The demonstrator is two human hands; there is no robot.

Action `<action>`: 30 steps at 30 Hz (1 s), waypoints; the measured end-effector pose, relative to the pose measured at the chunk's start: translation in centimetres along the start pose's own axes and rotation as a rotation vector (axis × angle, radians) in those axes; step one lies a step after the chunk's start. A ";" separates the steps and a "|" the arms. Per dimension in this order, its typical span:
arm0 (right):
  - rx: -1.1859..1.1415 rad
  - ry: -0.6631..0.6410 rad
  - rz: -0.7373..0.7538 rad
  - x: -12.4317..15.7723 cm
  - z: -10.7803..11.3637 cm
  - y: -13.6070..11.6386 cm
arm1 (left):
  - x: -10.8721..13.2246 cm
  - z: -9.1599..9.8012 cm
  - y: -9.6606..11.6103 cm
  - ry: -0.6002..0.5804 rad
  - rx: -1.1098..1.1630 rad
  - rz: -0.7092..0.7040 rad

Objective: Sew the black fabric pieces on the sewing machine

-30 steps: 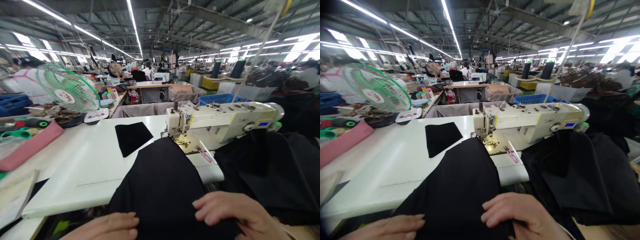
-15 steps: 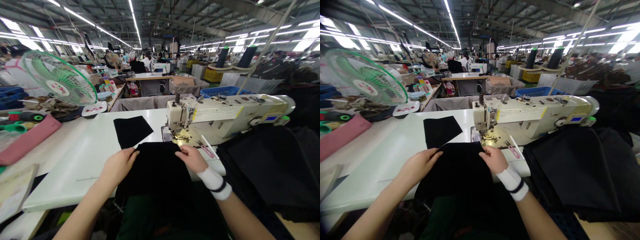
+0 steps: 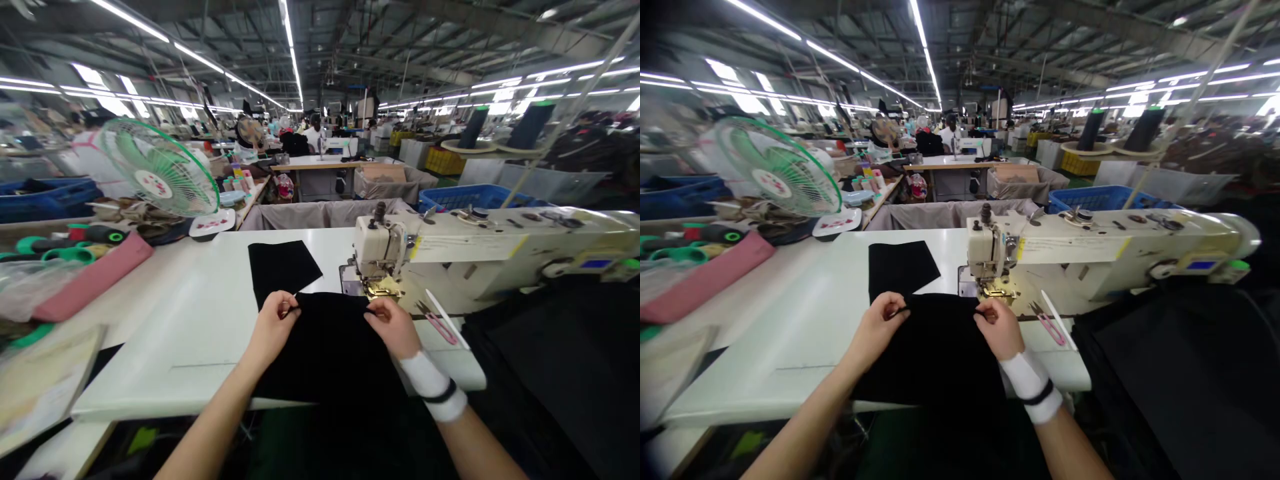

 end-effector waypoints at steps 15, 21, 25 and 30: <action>-0.214 0.329 -0.212 5.8 3.5 -0.7 | 5.7 1.2 4.1 0.139 0.829 -0.070; -0.378 0.363 -0.111 6.3 3.7 0.2 | 6.2 1.5 4.6 0.194 0.955 0.011; -0.449 0.371 -0.089 6.3 4.0 0.4 | 6.5 1.6 4.9 0.164 1.021 0.082; -0.499 0.356 -0.108 6.2 4.4 0.4 | 6.8 1.9 5.2 0.139 0.972 0.074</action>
Point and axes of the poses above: each hand's wrist, its own x-axis away from the middle knuckle, its own z-axis out of the back of the hand, y = z × x, the point moved 3 cm from there along -x, towards the middle knuckle, and after that the axes turned 14 degrees about -y, right-handed, at the moved point
